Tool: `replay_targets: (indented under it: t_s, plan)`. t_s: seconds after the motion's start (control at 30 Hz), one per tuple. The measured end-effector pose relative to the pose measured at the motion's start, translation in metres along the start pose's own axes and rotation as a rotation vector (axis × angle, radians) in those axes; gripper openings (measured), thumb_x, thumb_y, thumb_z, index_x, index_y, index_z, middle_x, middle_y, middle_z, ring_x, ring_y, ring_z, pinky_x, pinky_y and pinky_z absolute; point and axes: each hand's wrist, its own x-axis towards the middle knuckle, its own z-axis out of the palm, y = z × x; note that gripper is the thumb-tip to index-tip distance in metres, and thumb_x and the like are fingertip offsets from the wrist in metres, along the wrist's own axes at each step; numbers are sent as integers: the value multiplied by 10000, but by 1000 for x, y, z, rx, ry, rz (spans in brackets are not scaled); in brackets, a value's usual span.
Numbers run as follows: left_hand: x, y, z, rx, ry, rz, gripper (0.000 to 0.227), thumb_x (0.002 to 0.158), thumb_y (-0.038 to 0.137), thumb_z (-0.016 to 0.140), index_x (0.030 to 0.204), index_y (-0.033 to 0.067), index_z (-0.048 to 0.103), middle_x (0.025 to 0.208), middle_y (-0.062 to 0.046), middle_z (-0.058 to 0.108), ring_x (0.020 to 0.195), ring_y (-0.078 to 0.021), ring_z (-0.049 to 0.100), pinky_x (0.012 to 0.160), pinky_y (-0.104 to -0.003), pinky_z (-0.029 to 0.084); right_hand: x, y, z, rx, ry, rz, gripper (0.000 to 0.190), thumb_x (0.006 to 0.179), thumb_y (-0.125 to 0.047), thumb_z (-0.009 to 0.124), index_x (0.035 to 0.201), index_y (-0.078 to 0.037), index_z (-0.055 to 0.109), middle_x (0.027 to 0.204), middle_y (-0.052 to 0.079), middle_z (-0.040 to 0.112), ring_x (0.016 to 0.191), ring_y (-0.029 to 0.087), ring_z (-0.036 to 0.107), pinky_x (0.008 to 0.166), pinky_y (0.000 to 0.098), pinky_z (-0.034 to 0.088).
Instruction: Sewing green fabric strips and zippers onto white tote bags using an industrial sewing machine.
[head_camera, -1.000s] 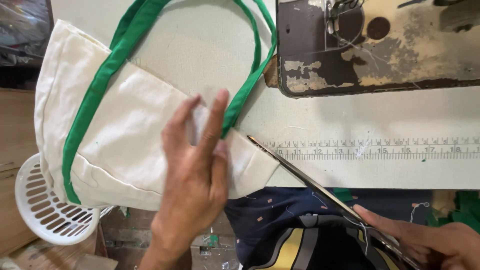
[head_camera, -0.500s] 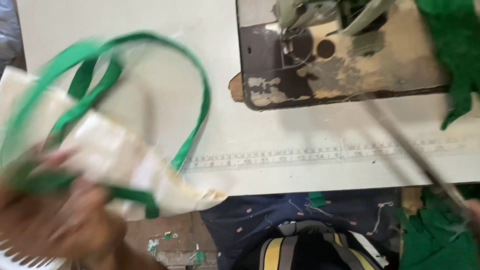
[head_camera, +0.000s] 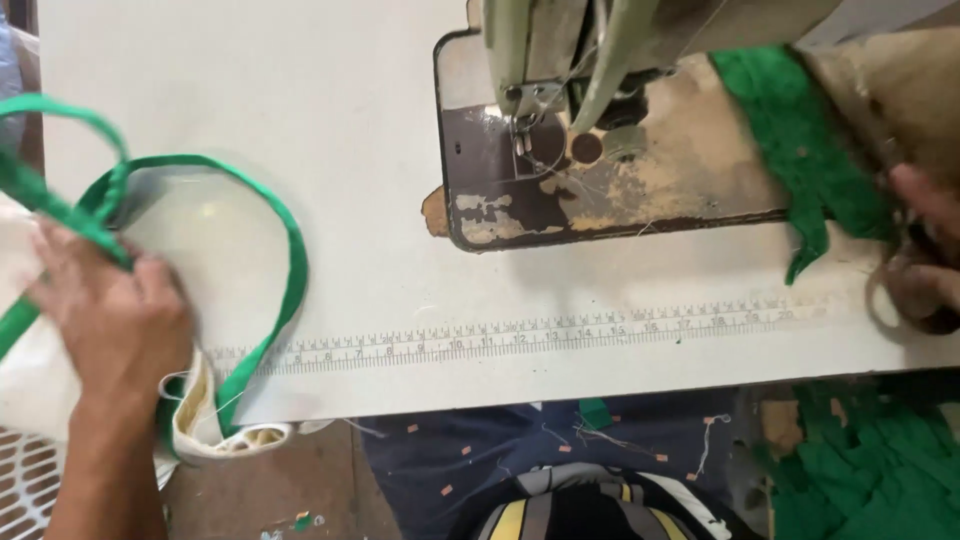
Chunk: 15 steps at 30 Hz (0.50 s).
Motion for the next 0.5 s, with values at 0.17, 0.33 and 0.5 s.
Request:
replay_targets:
  t_s: [0.17, 0.33, 0.5]
  plan:
    - [5, 32, 68, -54, 161, 427, 738, 1057, 139, 544, 1621, -255, 276, 1688, -503, 284, 1520, -733, 238, 1310, -667, 163, 54, -200, 42, -547, -65, -135, 788, 863, 122, 540, 1649, 78, 501, 1555, 237, 631, 1267, 318, 696, 1166, 445, 490]
    - [-54, 135, 42, -868, 127, 346, 78, 982, 55, 442, 1045, 99, 432, 1638, -173, 616, 729, -152, 458, 731, -325, 382, 159, -315, 161, -500, -154, 219, 671, 1077, -605, 552, 1656, -272, 489, 1556, 181, 593, 1468, 566, 343, 1141, 638, 338]
    - [-39, 127, 51, -1590, 210, 367, 135, 877, 79, 499, 983, 137, 440, 1328, -266, 680, 1465, -460, 632, 1289, -749, 392, 160, -271, 181, -595, 206, -281, 240, 1135, -372, 563, 989, -193, 498, 949, 48, 620, 857, 312, 705, 925, 596, 419]
